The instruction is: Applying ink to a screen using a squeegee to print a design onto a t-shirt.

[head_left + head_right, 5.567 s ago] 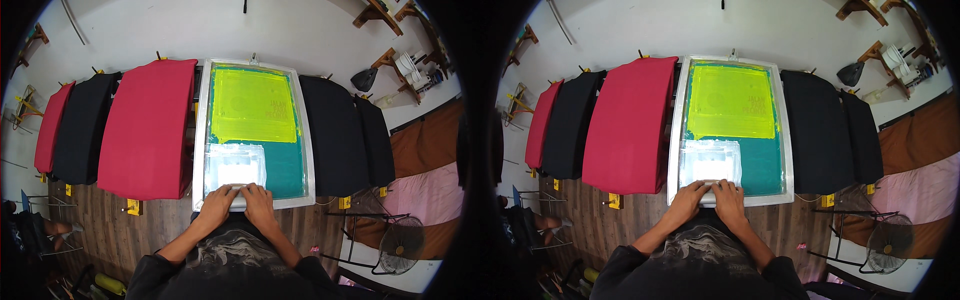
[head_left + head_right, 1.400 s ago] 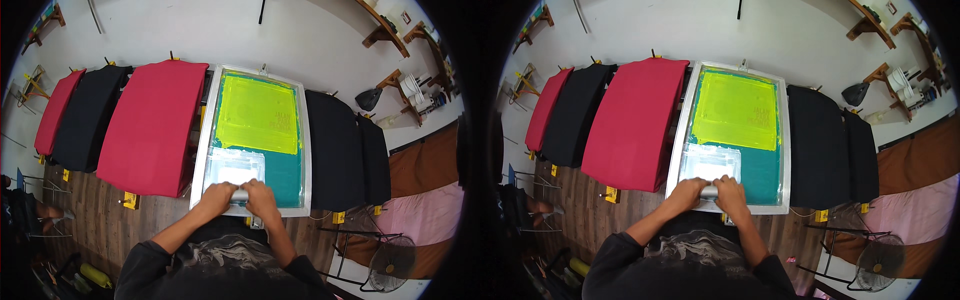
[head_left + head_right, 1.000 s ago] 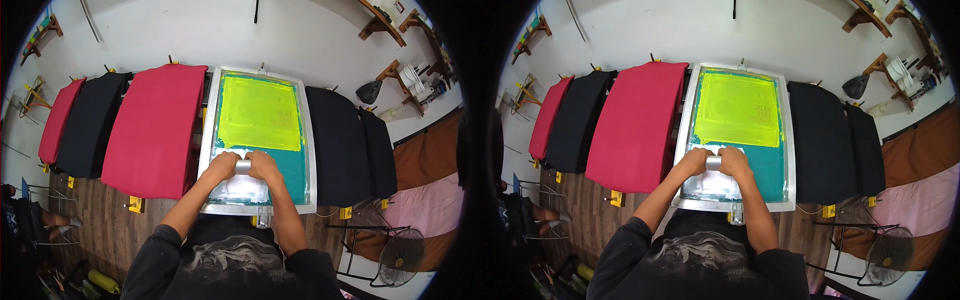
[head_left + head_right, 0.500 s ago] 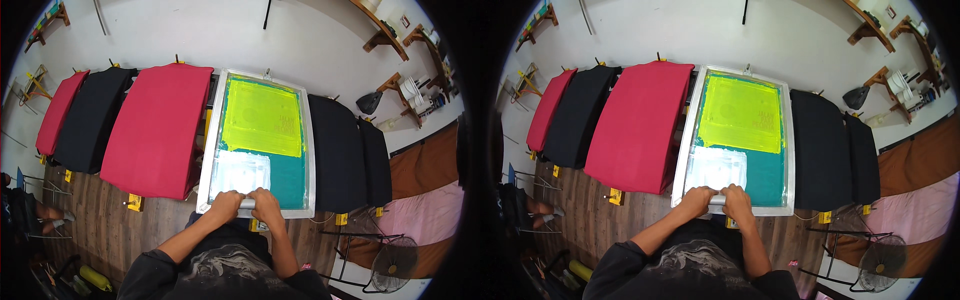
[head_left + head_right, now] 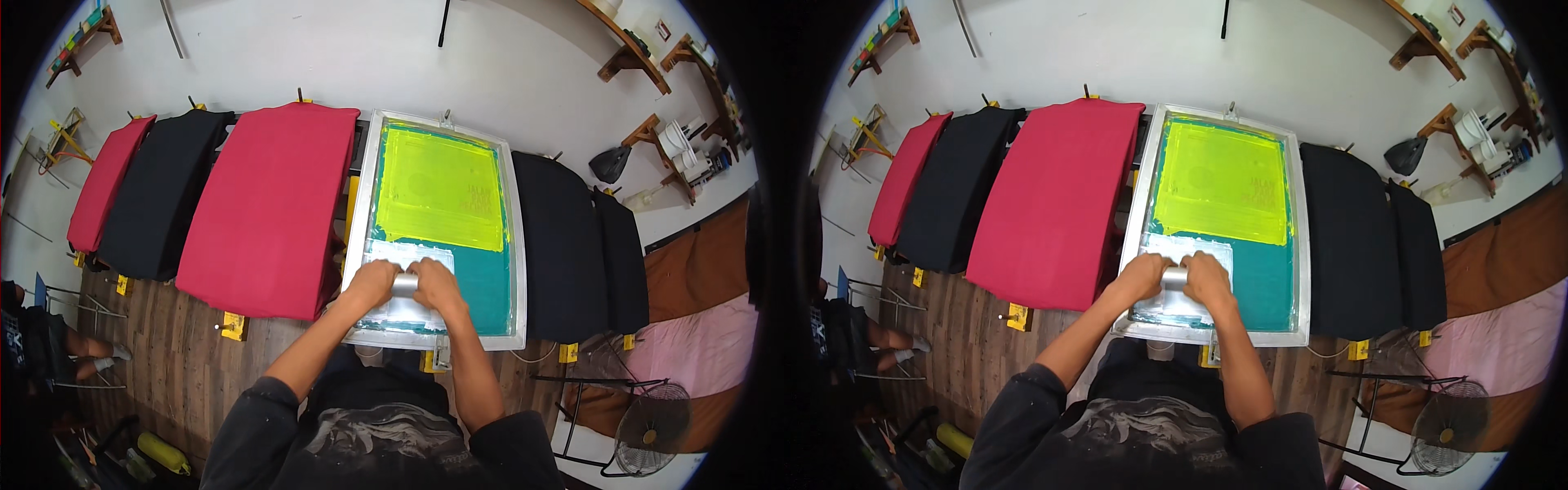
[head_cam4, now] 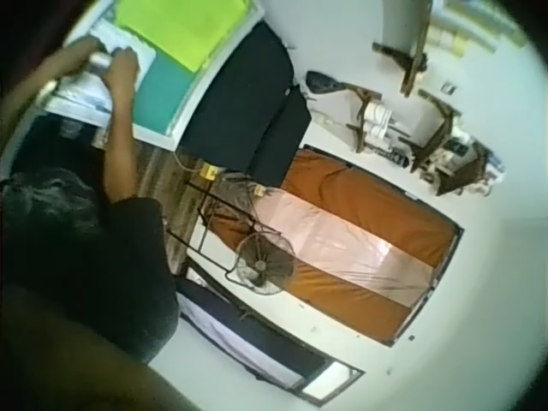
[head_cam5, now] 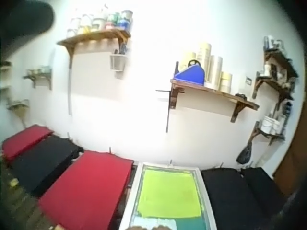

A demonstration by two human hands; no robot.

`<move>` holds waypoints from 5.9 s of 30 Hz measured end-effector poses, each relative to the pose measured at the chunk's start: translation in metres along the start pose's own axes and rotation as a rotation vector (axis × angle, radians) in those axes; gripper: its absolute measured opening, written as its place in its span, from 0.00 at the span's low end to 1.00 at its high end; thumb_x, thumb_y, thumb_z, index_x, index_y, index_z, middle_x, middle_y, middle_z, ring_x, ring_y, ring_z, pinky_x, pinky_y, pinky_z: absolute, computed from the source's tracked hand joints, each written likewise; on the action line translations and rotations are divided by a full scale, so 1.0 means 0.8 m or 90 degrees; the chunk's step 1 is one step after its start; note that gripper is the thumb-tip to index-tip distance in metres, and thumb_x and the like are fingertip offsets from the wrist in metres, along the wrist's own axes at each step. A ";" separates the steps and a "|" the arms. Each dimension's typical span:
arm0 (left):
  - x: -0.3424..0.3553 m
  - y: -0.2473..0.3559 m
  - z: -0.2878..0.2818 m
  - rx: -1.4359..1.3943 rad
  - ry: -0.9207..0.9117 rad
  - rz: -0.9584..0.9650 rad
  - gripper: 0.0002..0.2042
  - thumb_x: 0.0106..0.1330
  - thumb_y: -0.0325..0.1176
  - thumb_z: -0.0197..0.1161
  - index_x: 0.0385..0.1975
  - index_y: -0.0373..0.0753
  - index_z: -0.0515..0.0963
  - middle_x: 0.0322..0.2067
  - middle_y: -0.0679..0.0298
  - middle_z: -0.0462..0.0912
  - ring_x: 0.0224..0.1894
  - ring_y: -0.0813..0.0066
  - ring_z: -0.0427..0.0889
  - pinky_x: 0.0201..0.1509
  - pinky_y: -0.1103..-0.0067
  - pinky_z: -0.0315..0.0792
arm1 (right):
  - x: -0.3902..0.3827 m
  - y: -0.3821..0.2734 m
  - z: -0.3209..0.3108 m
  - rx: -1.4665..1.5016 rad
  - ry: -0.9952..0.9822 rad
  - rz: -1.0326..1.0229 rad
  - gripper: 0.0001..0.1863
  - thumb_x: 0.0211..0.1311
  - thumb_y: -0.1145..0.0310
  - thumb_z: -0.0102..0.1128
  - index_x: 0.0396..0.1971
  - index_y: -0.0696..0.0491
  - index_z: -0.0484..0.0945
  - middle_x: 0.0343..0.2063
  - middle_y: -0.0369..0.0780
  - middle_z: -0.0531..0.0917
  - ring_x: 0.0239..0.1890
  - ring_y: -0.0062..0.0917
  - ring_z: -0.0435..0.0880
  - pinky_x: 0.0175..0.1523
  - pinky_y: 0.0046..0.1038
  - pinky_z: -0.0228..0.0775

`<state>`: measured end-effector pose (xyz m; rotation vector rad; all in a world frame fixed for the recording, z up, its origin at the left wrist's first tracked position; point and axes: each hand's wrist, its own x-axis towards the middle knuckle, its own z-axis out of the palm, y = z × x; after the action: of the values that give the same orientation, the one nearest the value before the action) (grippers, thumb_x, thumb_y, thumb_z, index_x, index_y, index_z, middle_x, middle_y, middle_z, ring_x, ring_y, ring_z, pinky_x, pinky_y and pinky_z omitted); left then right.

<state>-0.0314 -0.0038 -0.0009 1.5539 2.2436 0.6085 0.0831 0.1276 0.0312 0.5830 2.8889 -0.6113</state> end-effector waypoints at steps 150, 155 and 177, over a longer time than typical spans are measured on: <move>-0.071 0.071 0.027 -0.126 0.047 0.012 0.30 0.40 0.17 0.62 0.51 0.35 0.77 0.49 0.47 0.79 0.52 0.49 0.77 0.55 0.61 0.71 | -0.110 -0.006 0.028 0.018 0.105 0.043 0.20 0.47 0.80 0.58 0.44 0.53 0.77 0.41 0.42 0.77 0.48 0.36 0.76 0.47 0.39 0.63; -0.041 0.074 0.017 -0.041 0.108 0.002 0.31 0.44 0.15 0.60 0.54 0.40 0.76 0.55 0.50 0.76 0.54 0.50 0.76 0.57 0.62 0.67 | -0.085 0.002 0.025 -0.004 0.231 0.025 0.17 0.53 0.79 0.53 0.45 0.53 0.77 0.42 0.42 0.77 0.48 0.36 0.76 0.49 0.39 0.62; -0.081 0.105 0.048 -0.106 0.072 -0.148 0.33 0.42 0.13 0.59 0.56 0.40 0.75 0.59 0.55 0.74 0.64 0.55 0.69 0.69 0.58 0.56 | -0.121 0.011 0.031 -0.010 0.107 -0.023 0.20 0.49 0.77 0.60 0.46 0.53 0.75 0.47 0.42 0.76 0.55 0.38 0.73 0.50 0.40 0.63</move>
<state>0.0764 -0.0327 0.0133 1.1862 2.3433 0.8087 0.1764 0.0920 0.0253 0.6102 3.0638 -0.5690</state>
